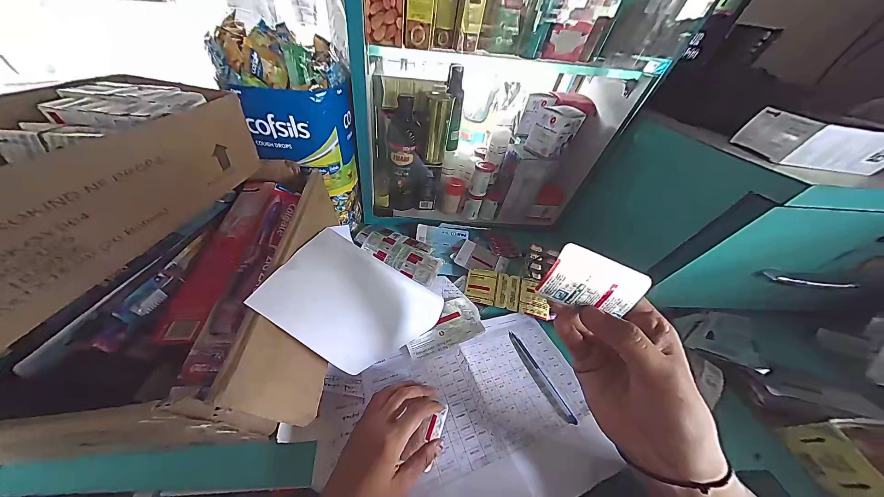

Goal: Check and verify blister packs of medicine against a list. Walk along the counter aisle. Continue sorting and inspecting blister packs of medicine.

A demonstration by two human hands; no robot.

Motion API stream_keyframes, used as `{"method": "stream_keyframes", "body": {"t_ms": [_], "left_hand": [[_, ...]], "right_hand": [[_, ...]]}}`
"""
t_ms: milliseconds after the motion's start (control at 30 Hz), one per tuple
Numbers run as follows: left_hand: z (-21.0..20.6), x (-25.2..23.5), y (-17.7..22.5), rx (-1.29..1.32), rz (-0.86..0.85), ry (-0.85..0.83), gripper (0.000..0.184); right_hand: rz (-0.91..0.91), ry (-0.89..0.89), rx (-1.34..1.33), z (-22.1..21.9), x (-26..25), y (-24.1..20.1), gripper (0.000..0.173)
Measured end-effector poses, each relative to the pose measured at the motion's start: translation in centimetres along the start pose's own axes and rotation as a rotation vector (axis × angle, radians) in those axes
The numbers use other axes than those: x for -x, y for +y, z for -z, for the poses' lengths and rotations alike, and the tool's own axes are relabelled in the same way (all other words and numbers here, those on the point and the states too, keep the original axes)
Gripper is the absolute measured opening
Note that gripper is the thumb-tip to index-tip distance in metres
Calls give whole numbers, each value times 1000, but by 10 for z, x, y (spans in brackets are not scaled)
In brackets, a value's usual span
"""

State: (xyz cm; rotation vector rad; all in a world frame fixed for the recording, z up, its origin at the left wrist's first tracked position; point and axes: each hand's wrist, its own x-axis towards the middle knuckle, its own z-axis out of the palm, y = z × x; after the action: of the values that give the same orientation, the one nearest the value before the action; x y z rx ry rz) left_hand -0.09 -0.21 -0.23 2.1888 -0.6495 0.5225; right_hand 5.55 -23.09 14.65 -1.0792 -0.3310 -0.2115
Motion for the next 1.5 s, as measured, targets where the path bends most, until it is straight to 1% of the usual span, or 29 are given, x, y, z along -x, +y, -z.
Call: {"method": "stream_keyframes", "body": {"t_ms": [200, 300, 533, 667, 733, 1067, 1233, 1433, 1500], "left_hand": [[0, 0, 0, -63, -12, -33, 49], [1, -1, 2, -71, -3, -47, 53], [0, 0, 0, -57, -20, -46, 44], [0, 0, 0, -60, -23, -46, 42], [0, 0, 1, -52, -21, -45, 42], [0, 0, 1, -61, -16, -49, 38], [1, 0, 2, -35, -11, -49, 32], [0, -1, 1, 26, -35, -39, 23], [1, 0, 1, 50, -40, -27, 21]], "right_hand": [[27, -23, -2, 3, 1, 0, 25], [24, -23, 9, 5, 0, 1, 24], [33, 4, 7, 5, -1, 3, 23], [15, 16, -26, 4, 2, 1, 25], [-4, 24, -56, 4, 5, 0, 24], [-41, -18, -142, 5, 13, -6, 23], [-27, -52, -154, 6, 15, -6, 25], [-22, -53, -146, 6, 15, -5, 24], [-18, -65, -111, 6, 15, -4, 24]]}}
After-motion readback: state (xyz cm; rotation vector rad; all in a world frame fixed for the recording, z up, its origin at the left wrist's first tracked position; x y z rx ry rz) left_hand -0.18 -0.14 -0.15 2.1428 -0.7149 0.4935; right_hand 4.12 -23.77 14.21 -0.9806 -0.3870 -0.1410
